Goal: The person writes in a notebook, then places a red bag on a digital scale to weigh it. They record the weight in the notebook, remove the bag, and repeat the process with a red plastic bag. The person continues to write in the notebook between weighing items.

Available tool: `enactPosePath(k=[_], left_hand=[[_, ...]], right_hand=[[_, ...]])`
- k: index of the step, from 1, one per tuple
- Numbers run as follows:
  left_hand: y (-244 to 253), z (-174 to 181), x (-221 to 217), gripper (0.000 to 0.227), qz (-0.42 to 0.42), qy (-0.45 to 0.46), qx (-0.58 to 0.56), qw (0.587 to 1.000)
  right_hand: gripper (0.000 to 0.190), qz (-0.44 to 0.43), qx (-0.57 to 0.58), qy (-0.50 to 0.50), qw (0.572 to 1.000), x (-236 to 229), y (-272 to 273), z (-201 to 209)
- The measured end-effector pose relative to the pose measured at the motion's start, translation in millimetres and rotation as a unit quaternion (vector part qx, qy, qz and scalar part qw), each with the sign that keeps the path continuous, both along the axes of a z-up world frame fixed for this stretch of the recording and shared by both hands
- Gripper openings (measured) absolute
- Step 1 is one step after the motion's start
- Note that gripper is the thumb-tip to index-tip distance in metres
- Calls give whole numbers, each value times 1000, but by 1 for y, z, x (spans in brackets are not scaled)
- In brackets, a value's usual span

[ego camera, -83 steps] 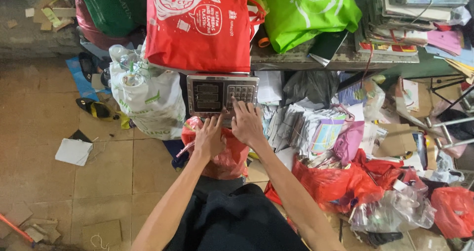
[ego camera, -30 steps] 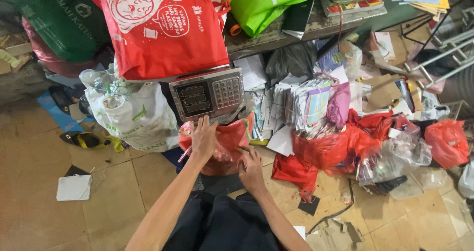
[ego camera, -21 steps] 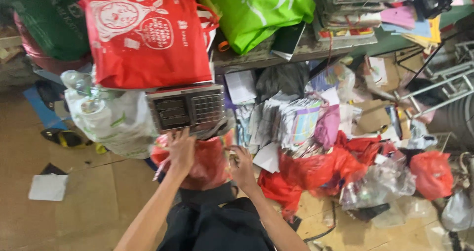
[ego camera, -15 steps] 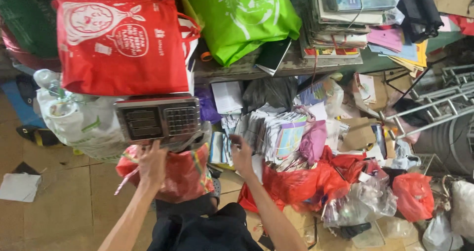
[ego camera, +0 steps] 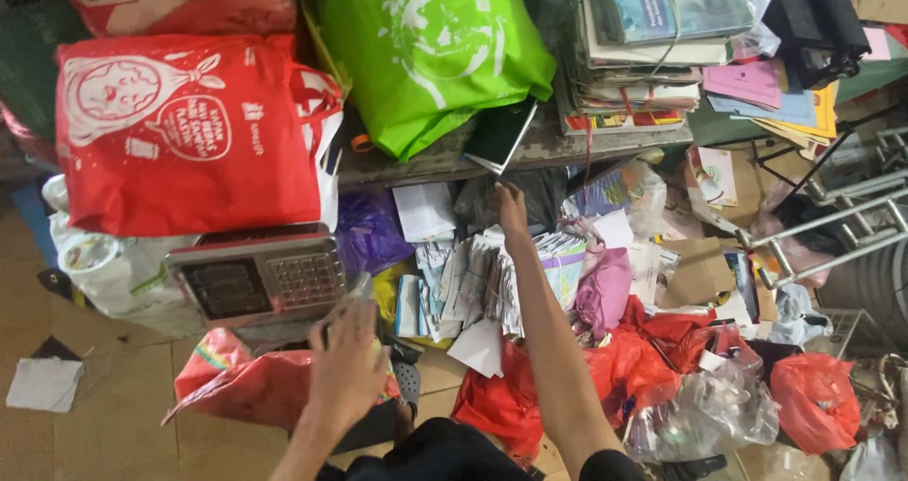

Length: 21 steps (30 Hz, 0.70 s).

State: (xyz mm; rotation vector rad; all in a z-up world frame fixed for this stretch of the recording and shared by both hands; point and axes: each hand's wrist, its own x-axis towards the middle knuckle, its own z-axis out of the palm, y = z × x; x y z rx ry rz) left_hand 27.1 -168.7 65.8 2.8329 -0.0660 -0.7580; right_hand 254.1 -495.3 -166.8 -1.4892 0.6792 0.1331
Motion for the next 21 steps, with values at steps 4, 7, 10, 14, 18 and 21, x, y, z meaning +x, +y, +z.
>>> enactPosePath(k=[4, 7, 10, 14, 18, 21], left_hand=[[-35, -21, 16, 85, -106, -105, -103, 983], [-52, -12, 21, 71, -165, 57, -124, 977], [-59, 0, 24, 61, -143, 167, -192, 957], [-52, -31, 19, 46, -131, 135, -277, 942], [-52, -23, 33, 48, -60, 170, -303, 936], [-61, 19, 55, 45, 65, 293, -297, 906]], right_hand=[[59, -40, -2, -33, 999, 40, -25, -46], [59, -56, 54, -66, 995, 51, -27, -61], [63, -69, 111, -33, 991, 59, -16, -47], [53, -110, 14, 17, 994, 72, -7, -38], [37, -169, 23, -1, 985, 81, -9, -63], [29, -171, 28, -32, 984, 70, -10, -66]])
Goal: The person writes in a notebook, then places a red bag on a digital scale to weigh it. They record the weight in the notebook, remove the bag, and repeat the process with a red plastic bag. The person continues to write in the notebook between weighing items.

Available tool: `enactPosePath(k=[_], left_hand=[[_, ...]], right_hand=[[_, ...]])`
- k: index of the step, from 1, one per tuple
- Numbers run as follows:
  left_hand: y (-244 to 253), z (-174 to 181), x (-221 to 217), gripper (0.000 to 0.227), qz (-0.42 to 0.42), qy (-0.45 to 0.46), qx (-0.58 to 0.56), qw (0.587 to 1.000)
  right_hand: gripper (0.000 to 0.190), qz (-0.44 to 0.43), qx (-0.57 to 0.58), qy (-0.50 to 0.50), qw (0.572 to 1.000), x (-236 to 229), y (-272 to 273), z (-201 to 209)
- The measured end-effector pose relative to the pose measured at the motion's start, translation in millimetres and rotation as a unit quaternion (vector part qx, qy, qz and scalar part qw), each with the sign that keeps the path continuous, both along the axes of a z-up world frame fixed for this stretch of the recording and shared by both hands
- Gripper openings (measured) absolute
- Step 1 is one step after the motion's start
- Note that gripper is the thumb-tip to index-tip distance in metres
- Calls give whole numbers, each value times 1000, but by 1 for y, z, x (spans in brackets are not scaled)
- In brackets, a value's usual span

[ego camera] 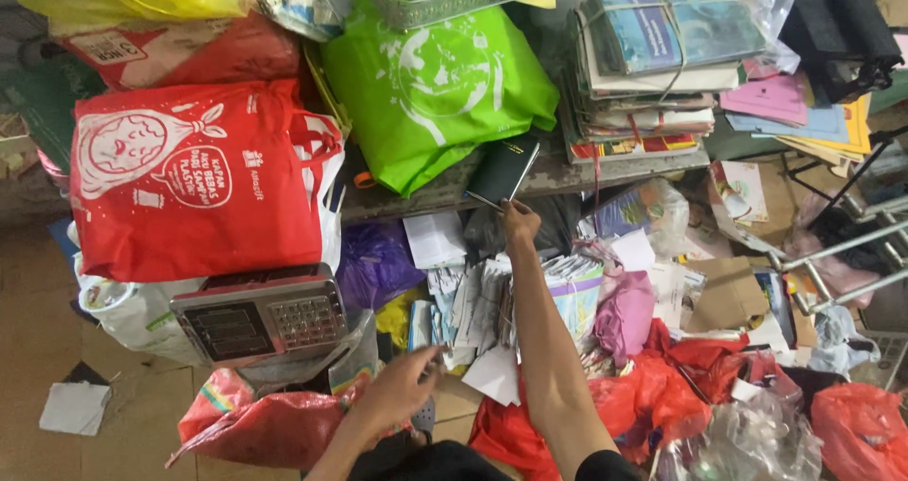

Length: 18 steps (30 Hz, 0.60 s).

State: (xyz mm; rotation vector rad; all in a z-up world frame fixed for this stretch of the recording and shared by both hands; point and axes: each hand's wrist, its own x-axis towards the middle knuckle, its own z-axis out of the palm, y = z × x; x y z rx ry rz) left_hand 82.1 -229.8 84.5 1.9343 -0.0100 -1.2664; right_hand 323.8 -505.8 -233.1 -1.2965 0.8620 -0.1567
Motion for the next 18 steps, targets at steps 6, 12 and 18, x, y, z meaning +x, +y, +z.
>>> enactPosePath(k=[6, 12, 18], left_hand=[[0, -114, 25, 46, 82, -205, -79, 972], [-39, -87, 92, 87, 233, -247, -77, 938], [-54, -62, 71, 134, 363, -192, -170, 896]], right_hand=[[19, 149, 5, 15, 989, -69, 6, 34], [19, 257, -137, -15, 956, -176, 50, 155], [15, 357, -218, -30, 908, -261, 87, 256]])
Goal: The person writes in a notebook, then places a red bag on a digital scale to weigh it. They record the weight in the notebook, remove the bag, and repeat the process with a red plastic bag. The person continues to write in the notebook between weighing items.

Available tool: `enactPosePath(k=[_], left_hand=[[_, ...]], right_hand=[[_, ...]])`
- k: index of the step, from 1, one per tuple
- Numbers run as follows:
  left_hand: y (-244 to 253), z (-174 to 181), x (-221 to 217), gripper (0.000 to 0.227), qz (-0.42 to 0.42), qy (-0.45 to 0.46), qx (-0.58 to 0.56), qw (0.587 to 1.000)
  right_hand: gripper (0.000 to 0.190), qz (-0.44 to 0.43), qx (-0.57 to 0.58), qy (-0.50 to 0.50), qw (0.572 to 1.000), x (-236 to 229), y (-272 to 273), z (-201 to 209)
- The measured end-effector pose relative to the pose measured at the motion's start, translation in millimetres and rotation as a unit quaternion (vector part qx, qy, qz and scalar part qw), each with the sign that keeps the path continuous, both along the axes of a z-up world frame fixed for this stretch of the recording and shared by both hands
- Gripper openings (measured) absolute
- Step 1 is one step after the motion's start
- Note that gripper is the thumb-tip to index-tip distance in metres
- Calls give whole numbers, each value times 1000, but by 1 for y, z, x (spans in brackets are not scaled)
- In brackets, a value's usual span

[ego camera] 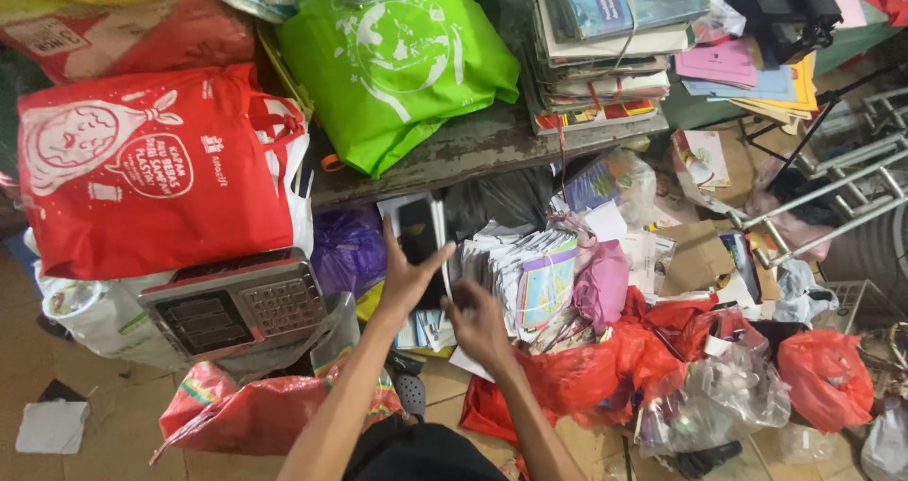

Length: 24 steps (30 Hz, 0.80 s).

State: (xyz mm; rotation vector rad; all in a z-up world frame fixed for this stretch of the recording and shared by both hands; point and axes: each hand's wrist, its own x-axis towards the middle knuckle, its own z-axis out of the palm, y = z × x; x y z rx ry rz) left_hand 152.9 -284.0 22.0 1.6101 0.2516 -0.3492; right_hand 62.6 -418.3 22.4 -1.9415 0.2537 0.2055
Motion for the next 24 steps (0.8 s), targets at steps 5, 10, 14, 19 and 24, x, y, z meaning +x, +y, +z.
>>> enactPosePath(k=[5, 10, 14, 19, 24], left_hand=[[22, 35, -48, 131, 32, 36, -34, 998], [47, 47, -77, 124, 53, 65, -107, 991], [64, 68, -99, 103, 73, 46, -216, 973], [100, 65, -130, 83, 72, 38, -327, 941], [141, 70, -164, 73, 146, 28, -433, 889]], right_hand=[[25, 55, -10, -39, 998, -35, 11, 66], [45, 110, 25, -22, 993, -51, 22, 88], [59, 130, 52, -26, 990, -61, 36, 129], [66, 118, 62, -35, 991, -76, 47, 140], [57, 68, 36, -57, 995, -103, 61, 154]])
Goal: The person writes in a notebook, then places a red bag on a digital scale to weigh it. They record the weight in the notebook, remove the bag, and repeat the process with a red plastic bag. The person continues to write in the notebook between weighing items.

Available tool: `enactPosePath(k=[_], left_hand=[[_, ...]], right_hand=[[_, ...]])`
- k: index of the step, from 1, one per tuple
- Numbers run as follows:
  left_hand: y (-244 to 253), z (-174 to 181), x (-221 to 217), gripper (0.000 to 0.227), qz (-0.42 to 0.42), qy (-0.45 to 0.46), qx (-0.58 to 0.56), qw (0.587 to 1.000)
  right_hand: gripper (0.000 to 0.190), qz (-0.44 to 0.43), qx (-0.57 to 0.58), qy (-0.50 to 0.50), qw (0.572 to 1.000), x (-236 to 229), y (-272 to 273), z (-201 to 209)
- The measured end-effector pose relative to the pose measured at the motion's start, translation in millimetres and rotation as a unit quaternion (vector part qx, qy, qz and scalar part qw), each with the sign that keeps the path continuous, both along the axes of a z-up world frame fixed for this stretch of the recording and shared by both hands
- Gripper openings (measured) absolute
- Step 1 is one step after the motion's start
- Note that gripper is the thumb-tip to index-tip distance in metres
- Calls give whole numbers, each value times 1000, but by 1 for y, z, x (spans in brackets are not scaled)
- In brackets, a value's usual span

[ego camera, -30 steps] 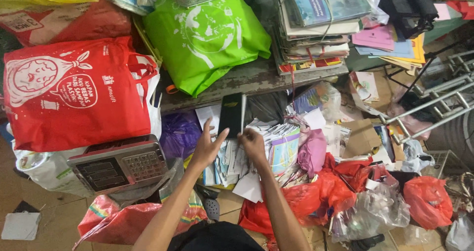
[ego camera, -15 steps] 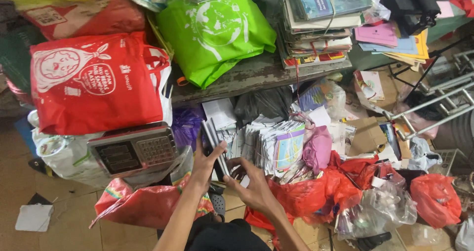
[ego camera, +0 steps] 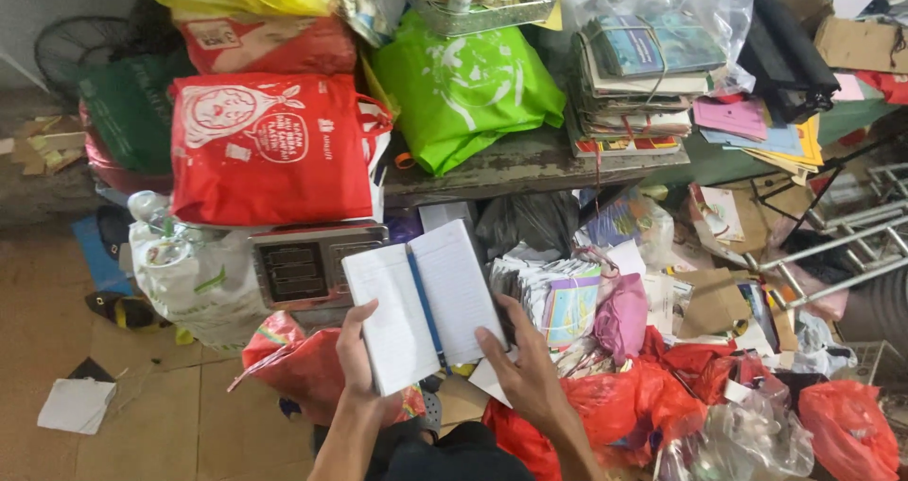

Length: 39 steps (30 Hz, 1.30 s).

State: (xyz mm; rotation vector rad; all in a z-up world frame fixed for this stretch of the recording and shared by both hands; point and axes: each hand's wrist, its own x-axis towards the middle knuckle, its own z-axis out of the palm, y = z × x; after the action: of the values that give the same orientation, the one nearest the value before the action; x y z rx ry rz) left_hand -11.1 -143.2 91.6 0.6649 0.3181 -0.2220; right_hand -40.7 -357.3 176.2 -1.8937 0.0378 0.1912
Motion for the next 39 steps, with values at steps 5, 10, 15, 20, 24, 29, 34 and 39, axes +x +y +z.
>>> enactPosePath(k=[5, 10, 15, 20, 24, 29, 34, 39], left_hand=[[37, 3, -30, 65, 18, -16, -66, 998], [68, -5, -56, 58, 18, -65, -83, 994], [104, -18, -91, 50, -8, 53, -121, 991], [127, -9, -107, 53, -43, 40, -122, 991], [145, -22, -137, 55, -84, 30, -128, 988], [160, -6, -150, 53, -103, 40, -160, 981], [159, -5, -148, 56, -121, -36, -118, 985], [150, 28, -146, 59, -54, 3, -168, 984]], right_hand=[[68, -33, -92, -22, 995, -27, 43, 41], [83, -39, -312, -222, 923, -56, 95, 68], [64, -26, -384, -271, 883, -84, 152, 76], [45, -20, -340, -269, 901, -94, 202, 65], [33, -33, -322, -242, 915, -118, 234, 51], [28, -58, -310, -207, 926, -137, 243, 45], [19, -55, -303, -219, 926, -137, 238, 53], [15, 13, -256, -224, 940, -137, 225, 63]])
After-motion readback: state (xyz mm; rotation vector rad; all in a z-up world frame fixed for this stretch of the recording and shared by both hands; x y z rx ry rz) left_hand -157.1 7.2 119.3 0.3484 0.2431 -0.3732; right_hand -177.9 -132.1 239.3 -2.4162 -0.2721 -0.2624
